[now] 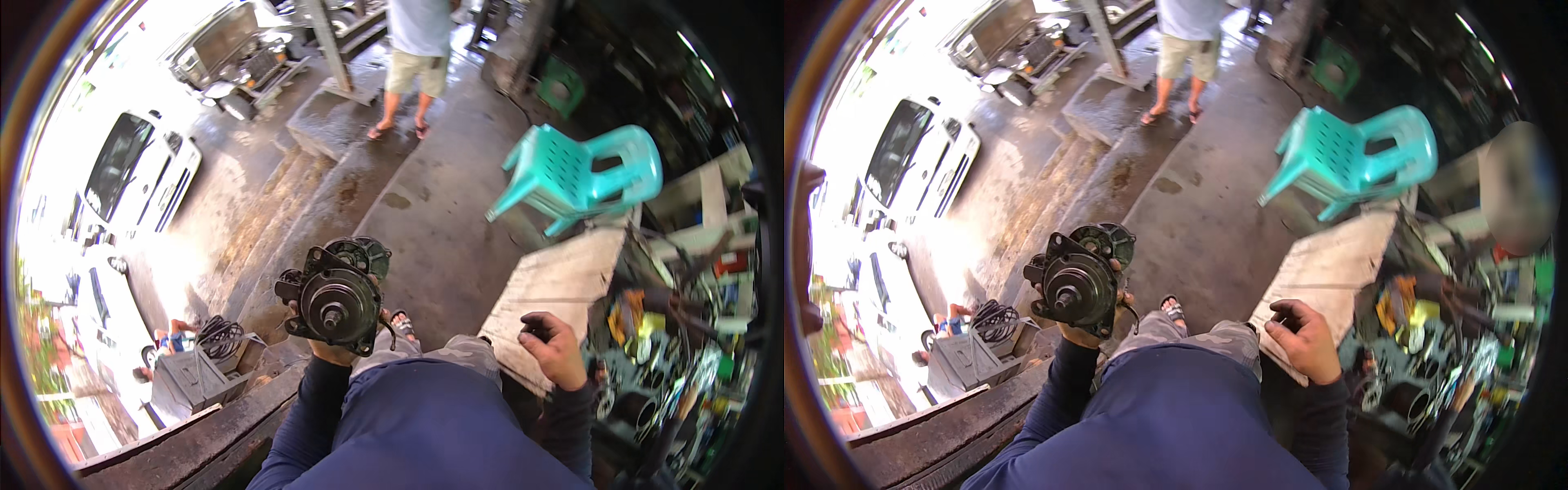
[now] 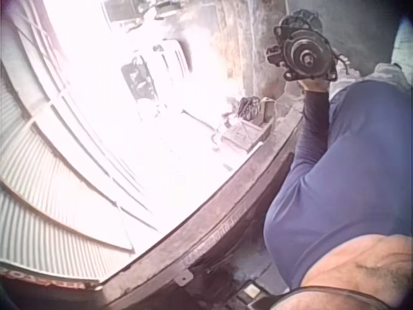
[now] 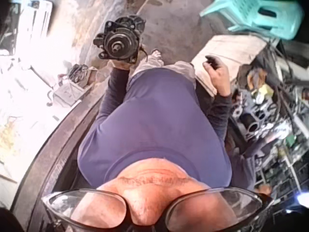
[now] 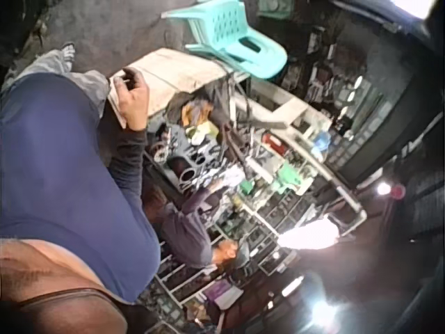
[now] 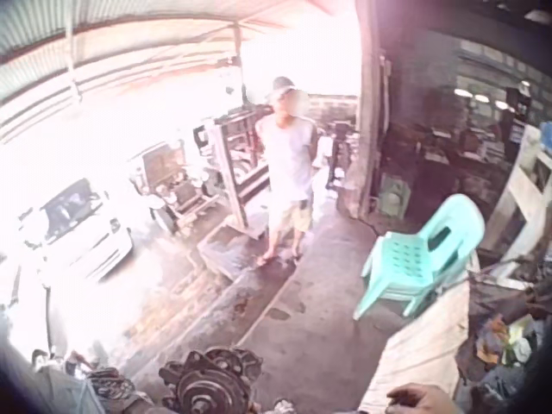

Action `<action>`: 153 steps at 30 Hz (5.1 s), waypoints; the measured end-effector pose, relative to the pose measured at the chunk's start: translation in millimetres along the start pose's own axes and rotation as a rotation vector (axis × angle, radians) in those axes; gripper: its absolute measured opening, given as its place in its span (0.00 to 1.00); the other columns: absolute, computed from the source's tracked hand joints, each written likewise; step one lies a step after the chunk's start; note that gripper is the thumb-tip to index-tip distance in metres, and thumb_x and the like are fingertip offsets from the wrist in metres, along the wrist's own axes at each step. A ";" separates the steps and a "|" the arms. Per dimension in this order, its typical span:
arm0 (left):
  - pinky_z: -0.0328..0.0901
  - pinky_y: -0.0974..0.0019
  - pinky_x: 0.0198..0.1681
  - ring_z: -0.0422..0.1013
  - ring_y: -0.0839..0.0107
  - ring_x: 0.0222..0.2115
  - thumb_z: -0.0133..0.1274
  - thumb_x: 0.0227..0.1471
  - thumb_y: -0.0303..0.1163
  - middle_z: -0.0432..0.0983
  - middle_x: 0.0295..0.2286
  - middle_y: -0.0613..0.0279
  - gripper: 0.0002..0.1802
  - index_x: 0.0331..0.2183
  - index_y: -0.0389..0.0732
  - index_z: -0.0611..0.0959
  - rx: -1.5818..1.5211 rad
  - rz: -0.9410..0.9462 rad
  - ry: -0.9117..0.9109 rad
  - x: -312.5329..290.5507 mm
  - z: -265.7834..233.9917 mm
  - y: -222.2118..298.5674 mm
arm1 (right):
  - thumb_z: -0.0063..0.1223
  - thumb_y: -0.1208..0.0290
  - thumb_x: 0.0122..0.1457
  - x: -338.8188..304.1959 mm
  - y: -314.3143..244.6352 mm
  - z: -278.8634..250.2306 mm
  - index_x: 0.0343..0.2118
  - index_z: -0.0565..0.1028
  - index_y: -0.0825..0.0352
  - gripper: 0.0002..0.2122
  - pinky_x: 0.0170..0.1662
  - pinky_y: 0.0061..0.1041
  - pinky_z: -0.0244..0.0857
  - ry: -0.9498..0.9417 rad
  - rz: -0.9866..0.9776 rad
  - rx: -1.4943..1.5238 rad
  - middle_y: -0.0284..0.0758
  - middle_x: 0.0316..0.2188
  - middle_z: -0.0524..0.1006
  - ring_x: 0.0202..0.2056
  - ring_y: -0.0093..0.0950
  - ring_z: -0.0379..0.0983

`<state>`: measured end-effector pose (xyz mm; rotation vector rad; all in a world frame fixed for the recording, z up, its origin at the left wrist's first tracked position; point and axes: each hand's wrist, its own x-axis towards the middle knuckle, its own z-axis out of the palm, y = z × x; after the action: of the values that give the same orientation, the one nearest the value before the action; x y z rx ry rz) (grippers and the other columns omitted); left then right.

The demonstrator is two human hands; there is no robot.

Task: The person walks through a workshop carrying a mechanical part, places it on a workbench, then moves to a sink area and scrubs the part with a brush under running water. The cleaned part is placed on a drying rack.

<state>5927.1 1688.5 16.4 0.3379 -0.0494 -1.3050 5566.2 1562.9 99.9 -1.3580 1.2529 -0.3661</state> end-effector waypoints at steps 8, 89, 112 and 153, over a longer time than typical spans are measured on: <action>0.65 0.37 0.54 0.77 0.45 0.45 0.53 0.53 0.65 0.67 0.60 0.44 0.45 0.63 0.46 0.70 -0.140 0.243 -0.018 21.4 -32.0 130.8 | 0.66 0.61 0.53 192.2 39.4 86.1 0.45 0.79 0.70 0.21 0.47 0.38 0.73 -0.205 -0.091 -0.864 0.47 0.39 0.83 0.42 0.44 0.80; 0.63 0.43 0.53 0.79 0.55 0.44 0.52 0.59 0.57 0.61 0.64 0.51 0.41 0.66 0.45 0.65 0.082 0.212 -0.032 1684.3 -1001.8 1315.1 | 0.62 0.60 0.57 2139.1 -204.6 1183.9 0.47 0.79 0.72 0.21 0.50 0.39 0.73 -0.099 0.048 -0.623 0.51 0.43 0.82 0.47 0.44 0.80; 0.66 0.45 0.52 0.80 0.51 0.40 0.55 0.52 0.67 0.65 0.60 0.53 0.44 0.63 0.53 0.70 0.052 -0.371 -0.171 2474.2 -863.7 1325.3 | 0.66 0.66 0.57 2530.3 -439.6 949.5 0.50 0.77 0.75 0.22 0.46 0.31 0.74 0.520 0.438 -0.211 0.46 0.38 0.84 0.40 0.32 0.81; 0.67 0.41 0.52 0.80 0.49 0.38 0.50 0.54 0.67 0.71 0.57 0.49 0.44 0.64 0.54 0.68 0.116 -1.301 -0.304 3574.2 -583.3 768.6 | 0.38 0.31 0.63 3113.4 -715.4 469.5 0.68 0.58 0.66 0.43 0.64 0.51 0.58 1.276 -0.162 1.211 0.42 0.60 0.68 0.63 0.39 0.62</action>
<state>7739.4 -1413.8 -876.6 0.2559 -0.1815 -2.6467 7423.9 -916.4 -809.5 -0.0228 1.3980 -1.9284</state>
